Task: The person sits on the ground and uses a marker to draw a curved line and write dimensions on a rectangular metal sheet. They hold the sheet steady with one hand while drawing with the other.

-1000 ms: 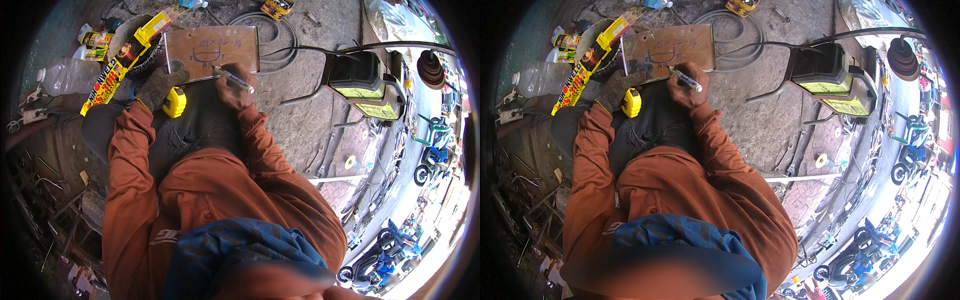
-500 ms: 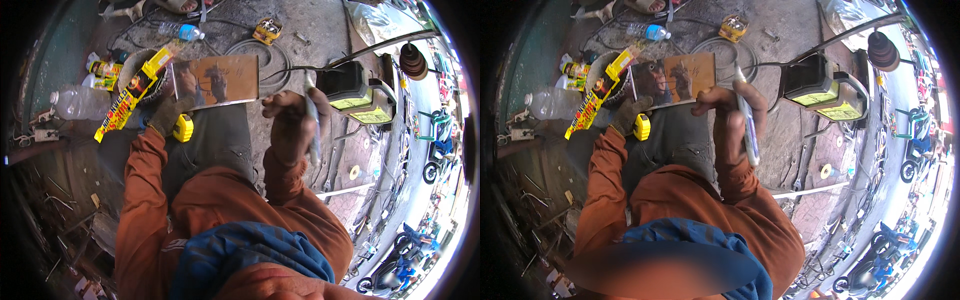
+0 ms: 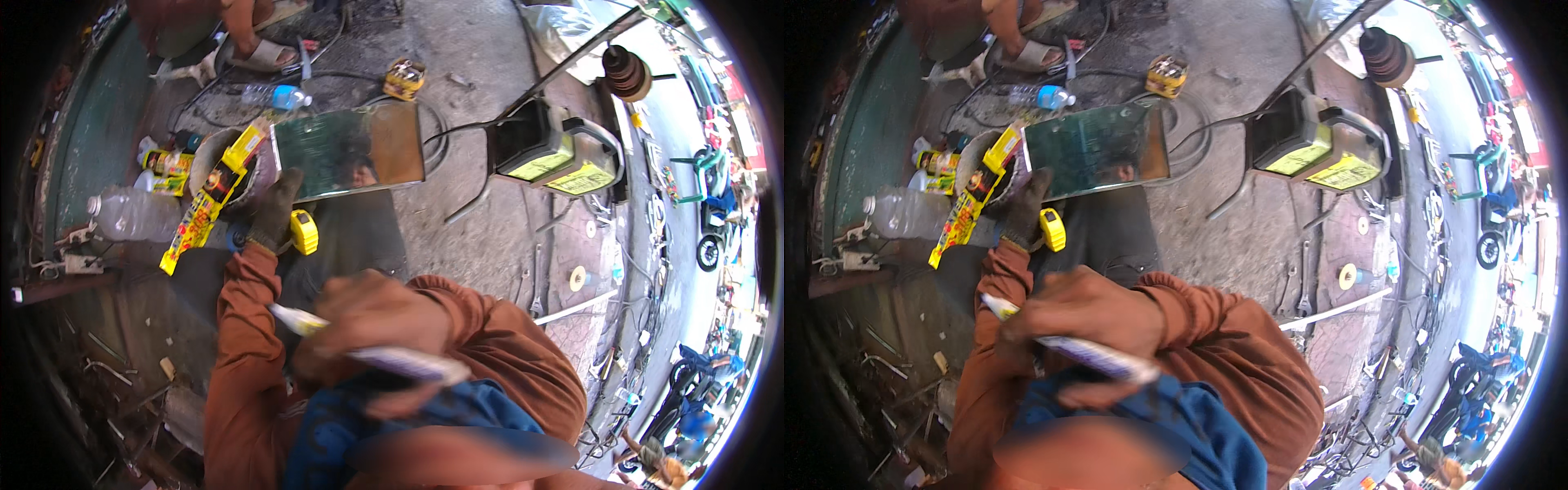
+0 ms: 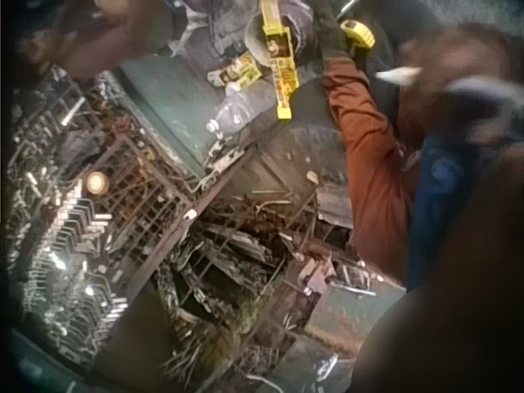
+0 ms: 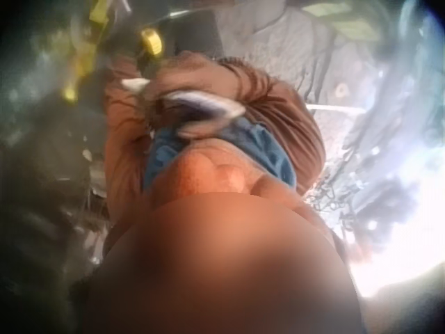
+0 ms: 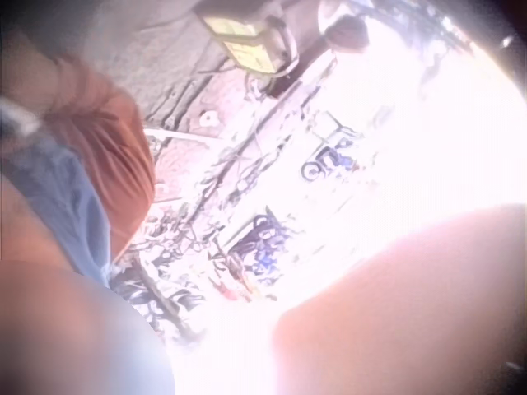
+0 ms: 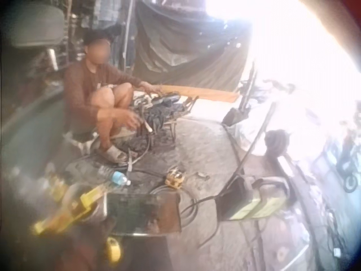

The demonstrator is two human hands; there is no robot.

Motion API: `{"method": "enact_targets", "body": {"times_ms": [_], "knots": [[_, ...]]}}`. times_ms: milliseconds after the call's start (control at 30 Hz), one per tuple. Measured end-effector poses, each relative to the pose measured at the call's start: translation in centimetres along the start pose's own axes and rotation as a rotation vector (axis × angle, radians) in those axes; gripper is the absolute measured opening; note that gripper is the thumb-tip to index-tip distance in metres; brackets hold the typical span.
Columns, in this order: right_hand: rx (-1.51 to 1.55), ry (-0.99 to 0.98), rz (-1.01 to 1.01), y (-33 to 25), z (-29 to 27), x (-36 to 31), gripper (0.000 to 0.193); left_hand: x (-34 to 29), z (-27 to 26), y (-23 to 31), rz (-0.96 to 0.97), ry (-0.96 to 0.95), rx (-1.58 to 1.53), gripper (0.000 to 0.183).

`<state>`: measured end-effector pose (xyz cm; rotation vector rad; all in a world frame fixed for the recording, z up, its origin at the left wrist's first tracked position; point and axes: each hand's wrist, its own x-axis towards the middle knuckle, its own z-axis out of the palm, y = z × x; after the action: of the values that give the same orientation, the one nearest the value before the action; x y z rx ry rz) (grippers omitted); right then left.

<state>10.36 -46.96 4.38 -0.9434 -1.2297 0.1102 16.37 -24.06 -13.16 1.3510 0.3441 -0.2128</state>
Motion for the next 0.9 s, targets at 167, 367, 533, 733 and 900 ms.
{"method": "enact_targets", "body": {"times_ms": [167, 367, 533, 733, 900], "knots": [[-0.244, 0.203, 0.311, 2.7, 0.5, -2.3, 0.038, 1.2, 0.7, -1.2, -0.053, 0.068, -0.016, 0.043], [-0.446, 0.552, 0.494, 7.4, -3.9, -9.3, 0.026, 2.0, -1.3, -3.4, 0.215, 0.053, 0.244, 0.037], [-0.849, 0.822, 0.498, 10.9, -8.5, -14.5, 0.021, 1.8, -2.6, -3.6, -0.066, 0.028, 0.065, 0.036], [-0.825, 0.948, 0.541, 13.9, -8.9, -17.3, 0.019, 2.9, -4.3, -4.7, -0.006, 0.004, 0.048, 0.043], [-0.920, 0.936, 0.503, 15.5, -7.5, -17.0, 0.015, 4.1, -6.4, -5.5, 0.271, -0.065, 0.748, 0.049]]}}
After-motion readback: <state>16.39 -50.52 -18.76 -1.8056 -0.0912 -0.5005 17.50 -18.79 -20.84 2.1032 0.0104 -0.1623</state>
